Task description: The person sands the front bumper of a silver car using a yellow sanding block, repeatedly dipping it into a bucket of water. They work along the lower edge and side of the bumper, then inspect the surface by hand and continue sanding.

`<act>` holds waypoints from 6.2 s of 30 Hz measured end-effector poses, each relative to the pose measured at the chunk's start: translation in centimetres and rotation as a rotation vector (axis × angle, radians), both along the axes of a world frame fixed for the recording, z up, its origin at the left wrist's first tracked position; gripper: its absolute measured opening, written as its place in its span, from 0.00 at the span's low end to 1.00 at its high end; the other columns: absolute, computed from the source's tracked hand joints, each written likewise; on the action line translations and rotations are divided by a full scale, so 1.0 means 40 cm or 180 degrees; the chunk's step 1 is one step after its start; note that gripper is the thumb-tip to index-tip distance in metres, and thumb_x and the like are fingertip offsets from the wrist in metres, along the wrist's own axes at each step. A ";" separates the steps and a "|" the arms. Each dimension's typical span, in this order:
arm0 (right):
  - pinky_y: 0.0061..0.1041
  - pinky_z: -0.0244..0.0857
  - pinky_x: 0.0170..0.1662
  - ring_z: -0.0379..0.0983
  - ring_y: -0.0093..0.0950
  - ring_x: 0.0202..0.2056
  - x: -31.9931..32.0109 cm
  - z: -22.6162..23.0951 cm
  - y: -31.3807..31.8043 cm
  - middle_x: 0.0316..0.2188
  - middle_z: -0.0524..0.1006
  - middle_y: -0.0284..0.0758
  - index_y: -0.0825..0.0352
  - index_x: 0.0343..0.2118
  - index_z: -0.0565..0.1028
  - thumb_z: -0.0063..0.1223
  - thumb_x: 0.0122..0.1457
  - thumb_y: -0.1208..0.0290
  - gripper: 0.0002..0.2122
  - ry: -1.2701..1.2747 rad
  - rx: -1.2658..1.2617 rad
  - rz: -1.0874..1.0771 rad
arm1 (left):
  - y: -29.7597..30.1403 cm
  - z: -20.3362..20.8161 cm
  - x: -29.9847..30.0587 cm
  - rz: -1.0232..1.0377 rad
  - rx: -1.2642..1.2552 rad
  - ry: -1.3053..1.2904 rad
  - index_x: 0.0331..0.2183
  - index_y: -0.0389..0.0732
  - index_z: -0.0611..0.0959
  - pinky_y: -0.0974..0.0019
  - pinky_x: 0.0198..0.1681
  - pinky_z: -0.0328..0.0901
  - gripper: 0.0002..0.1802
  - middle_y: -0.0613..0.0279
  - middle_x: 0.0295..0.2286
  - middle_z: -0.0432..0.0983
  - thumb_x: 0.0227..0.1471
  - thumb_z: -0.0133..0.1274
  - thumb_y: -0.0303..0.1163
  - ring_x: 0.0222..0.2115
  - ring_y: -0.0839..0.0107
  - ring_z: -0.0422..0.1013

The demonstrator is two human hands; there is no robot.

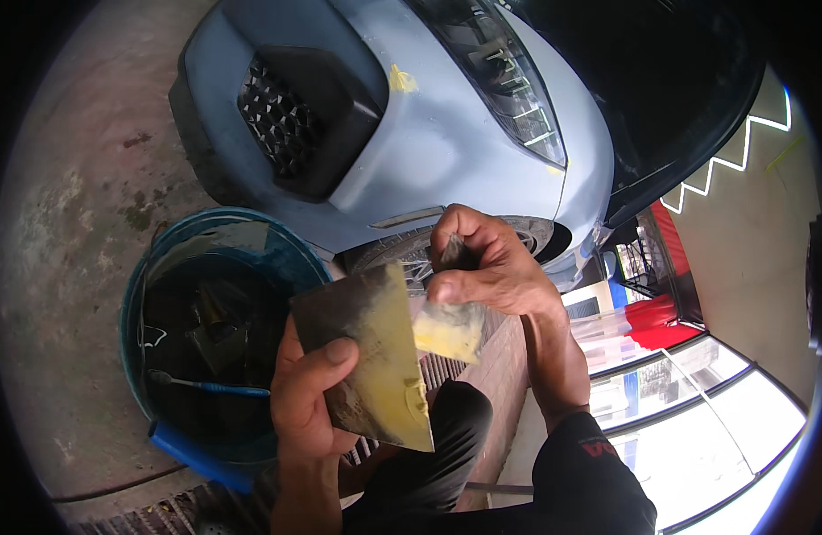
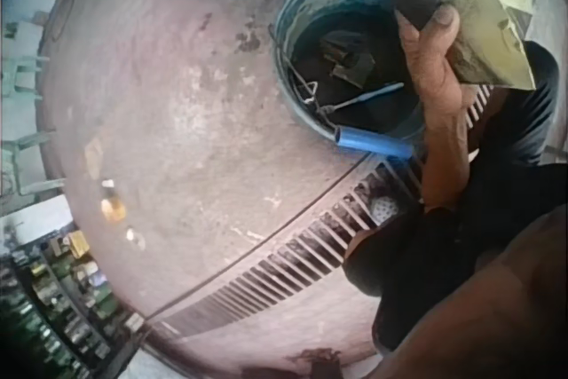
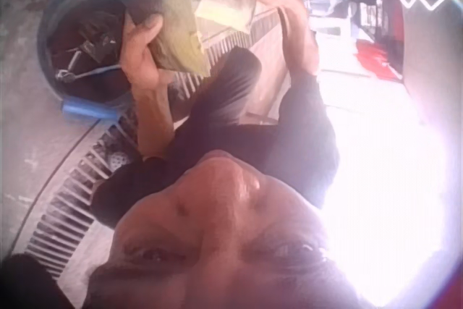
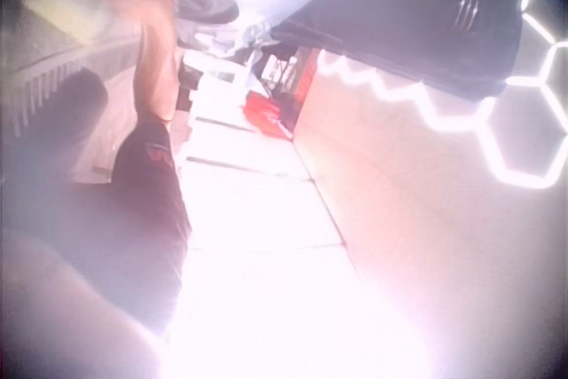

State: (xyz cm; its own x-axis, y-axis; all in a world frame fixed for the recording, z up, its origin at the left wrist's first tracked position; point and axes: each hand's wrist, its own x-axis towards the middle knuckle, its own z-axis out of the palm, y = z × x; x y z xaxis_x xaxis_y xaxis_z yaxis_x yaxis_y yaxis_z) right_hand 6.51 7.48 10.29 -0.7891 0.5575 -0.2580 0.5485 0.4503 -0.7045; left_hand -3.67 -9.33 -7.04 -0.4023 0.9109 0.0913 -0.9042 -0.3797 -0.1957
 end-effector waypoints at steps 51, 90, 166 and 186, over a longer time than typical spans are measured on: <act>0.50 0.79 0.43 0.85 0.53 0.36 0.302 -0.326 0.116 0.26 0.84 0.52 0.69 0.35 0.85 0.44 0.62 0.22 0.43 -0.1549 0.2340 -0.0607 | 0.109 -0.018 0.103 0.0559 -0.1026 -0.0304 0.45 0.39 0.84 0.60 0.41 0.80 0.12 0.61 0.41 0.86 0.63 0.59 0.33 0.39 0.67 0.84; 0.42 0.75 0.53 0.83 0.47 0.47 0.370 -0.619 0.202 0.45 0.86 0.48 0.68 0.53 0.83 0.60 0.60 0.63 0.21 -0.2225 0.0379 0.1095 | -0.012 -0.067 -0.038 0.1925 -0.1571 -0.0133 0.47 0.30 0.83 0.66 0.36 0.82 0.12 0.51 0.41 0.85 0.67 0.56 0.29 0.36 0.63 0.84; 0.42 0.75 0.52 0.83 0.47 0.49 0.346 -0.625 0.218 0.46 0.86 0.49 0.67 0.54 0.83 0.58 0.59 0.62 0.22 -0.2263 0.0363 0.1228 | 0.000 -0.095 -0.054 0.1984 -0.1561 -0.0067 0.47 0.30 0.82 0.67 0.38 0.81 0.13 0.52 0.40 0.85 0.65 0.59 0.29 0.37 0.64 0.84; 0.41 0.74 0.54 0.82 0.47 0.47 0.267 -0.632 0.194 0.46 0.85 0.49 0.67 0.55 0.83 0.55 0.63 0.63 0.20 -0.2385 0.0304 0.1393 | -0.012 -0.107 -0.056 0.1752 -0.1599 -0.0159 0.47 0.32 0.83 0.62 0.39 0.83 0.13 0.52 0.41 0.85 0.65 0.57 0.31 0.38 0.63 0.85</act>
